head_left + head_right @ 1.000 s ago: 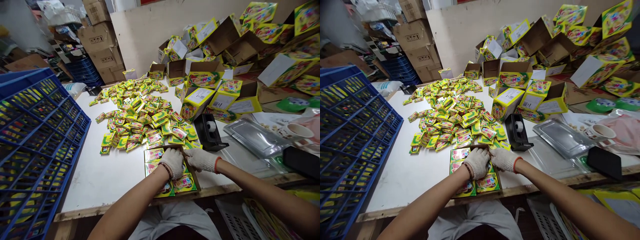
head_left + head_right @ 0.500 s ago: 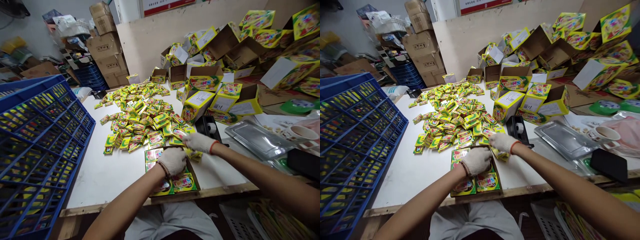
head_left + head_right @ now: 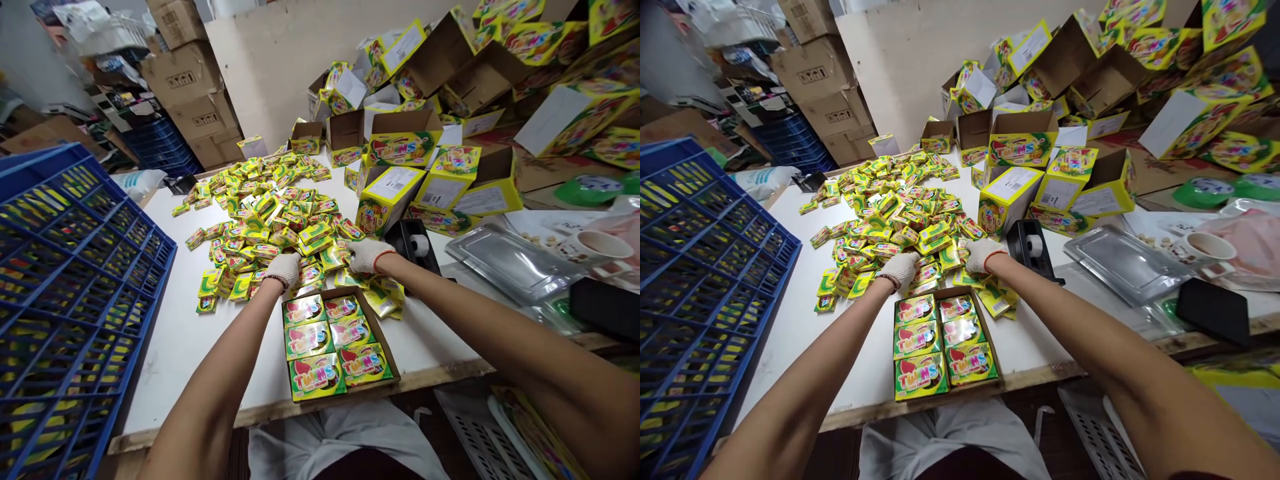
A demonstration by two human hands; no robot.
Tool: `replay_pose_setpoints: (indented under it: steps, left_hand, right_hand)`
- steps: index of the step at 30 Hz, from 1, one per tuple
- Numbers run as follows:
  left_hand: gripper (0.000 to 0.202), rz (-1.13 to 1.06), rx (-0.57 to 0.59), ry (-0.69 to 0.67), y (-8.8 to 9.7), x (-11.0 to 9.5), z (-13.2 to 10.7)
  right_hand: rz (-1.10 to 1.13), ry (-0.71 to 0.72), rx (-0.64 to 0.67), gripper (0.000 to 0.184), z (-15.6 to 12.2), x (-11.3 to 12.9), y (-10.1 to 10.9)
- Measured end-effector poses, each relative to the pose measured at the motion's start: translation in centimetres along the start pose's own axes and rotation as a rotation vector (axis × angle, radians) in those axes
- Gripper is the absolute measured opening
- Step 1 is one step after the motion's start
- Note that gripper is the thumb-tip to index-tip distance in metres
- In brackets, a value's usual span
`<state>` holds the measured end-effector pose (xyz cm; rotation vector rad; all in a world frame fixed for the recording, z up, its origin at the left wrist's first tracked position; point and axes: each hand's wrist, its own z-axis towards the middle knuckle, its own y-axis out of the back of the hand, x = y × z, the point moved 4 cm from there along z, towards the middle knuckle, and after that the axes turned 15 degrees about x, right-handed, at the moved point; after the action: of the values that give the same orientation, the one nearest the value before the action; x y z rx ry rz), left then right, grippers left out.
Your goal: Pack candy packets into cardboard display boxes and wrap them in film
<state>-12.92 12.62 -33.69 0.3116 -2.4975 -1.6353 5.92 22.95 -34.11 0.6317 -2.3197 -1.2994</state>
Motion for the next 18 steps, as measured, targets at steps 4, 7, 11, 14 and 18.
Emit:
replay_pose_setpoints:
  steps: [4,7,11,14,18]
  left_hand:
    - [0.02,-0.094,-0.062,0.019,0.6,0.7,-0.8]
    - [0.02,-0.229,-0.183,0.055,0.9,1.8,-3.0]
    - [0.027,-0.47,-0.349,0.047,-0.2,1.6,-7.5]
    - [0.033,-0.818,-0.428,-0.087,-2.5,-0.5,-10.7]
    - [0.035,-1.384,-0.442,-0.282,-6.2,-3.1,-13.1]
  right_hand:
    - [-0.011,-0.071,0.008,0.037,-2.7,-2.4,1.1]
    - [0.104,-0.089,-0.113,0.04,-7.0,-4.2,1.3]
    - [0.562,0.176,-0.187,0.047,-12.4,-4.0,-1.3]
    - [0.601,0.323,-0.271,0.042,-13.8,-1.5,-4.0]
    - [0.317,0.186,-0.291,0.035,-12.7,1.3,-6.8]
